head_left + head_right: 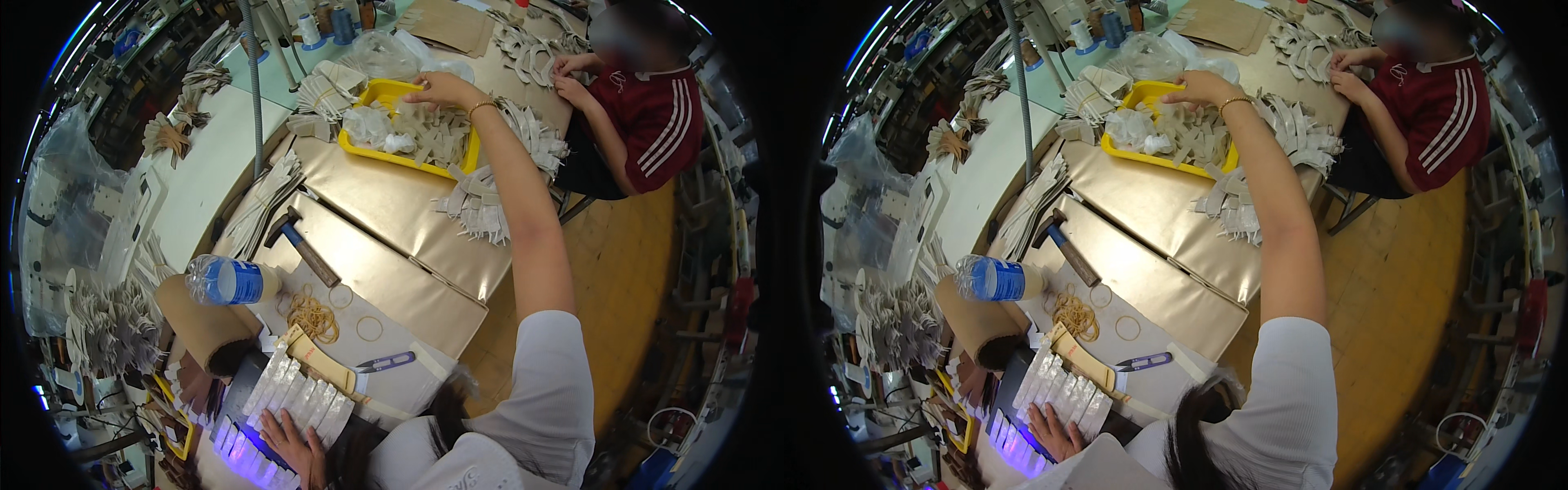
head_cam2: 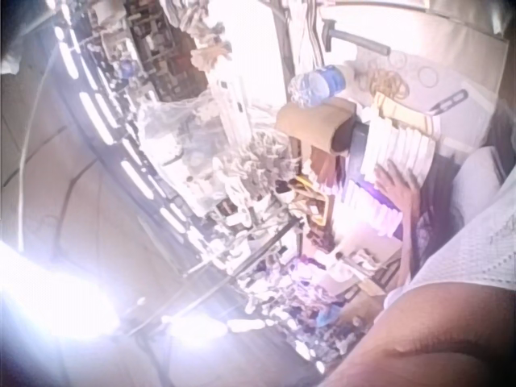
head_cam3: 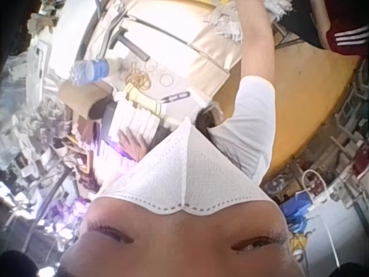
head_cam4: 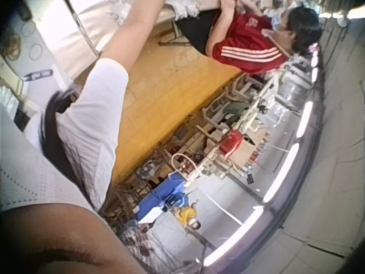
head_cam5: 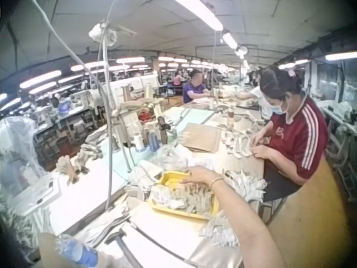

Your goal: The person arranges white rectangular strips on a black board, then uses a hammer to tap each strip repeatedly. She picks up a ruler and pencil and marks lines on the strips. The workspace contains bins of similar strips and other tools.

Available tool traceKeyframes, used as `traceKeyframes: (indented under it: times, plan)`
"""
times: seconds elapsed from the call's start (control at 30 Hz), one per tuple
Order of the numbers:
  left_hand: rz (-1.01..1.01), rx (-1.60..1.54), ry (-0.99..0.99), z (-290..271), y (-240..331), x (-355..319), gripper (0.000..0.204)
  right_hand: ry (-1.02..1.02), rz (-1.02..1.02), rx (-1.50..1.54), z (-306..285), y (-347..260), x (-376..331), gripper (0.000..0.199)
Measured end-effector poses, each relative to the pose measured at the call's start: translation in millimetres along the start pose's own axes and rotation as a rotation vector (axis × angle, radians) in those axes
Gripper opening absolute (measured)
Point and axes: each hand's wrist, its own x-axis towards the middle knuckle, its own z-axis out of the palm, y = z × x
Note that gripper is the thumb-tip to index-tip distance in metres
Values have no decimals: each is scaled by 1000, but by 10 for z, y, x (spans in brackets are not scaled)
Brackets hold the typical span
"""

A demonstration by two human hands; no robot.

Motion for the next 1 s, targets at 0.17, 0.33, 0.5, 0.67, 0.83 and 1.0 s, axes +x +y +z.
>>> traceKeyframes:
  times: [0.17, 0.33, 0.5, 0.67, 0.83, 1.0]
  plan:
    - [4, -11, -2, -43, 29, 4, 63, -338, 170, -488, -20, 76, -136, 64]
    - [37, 23, 10, 65, -68, -3, 64, -198, 79, -347, 369, 430, -514, 60]
    - [49, 42, 31, 91, -125, -42, 63, -298, 121, -331, 324, -93, -447, 46]
    - [31, 6, 15, 24, -43, 22, 63, -296, 129, -311, 35, -251, -210, 37]
    - [56, 47, 37, 78, -108, -7, 62, -226, 141, -301, -102, -403, -54, 33]
    - [45, 36, 34, 61, -69, -17, 61, -194, 162, -336, -110, -395, -80, 37]
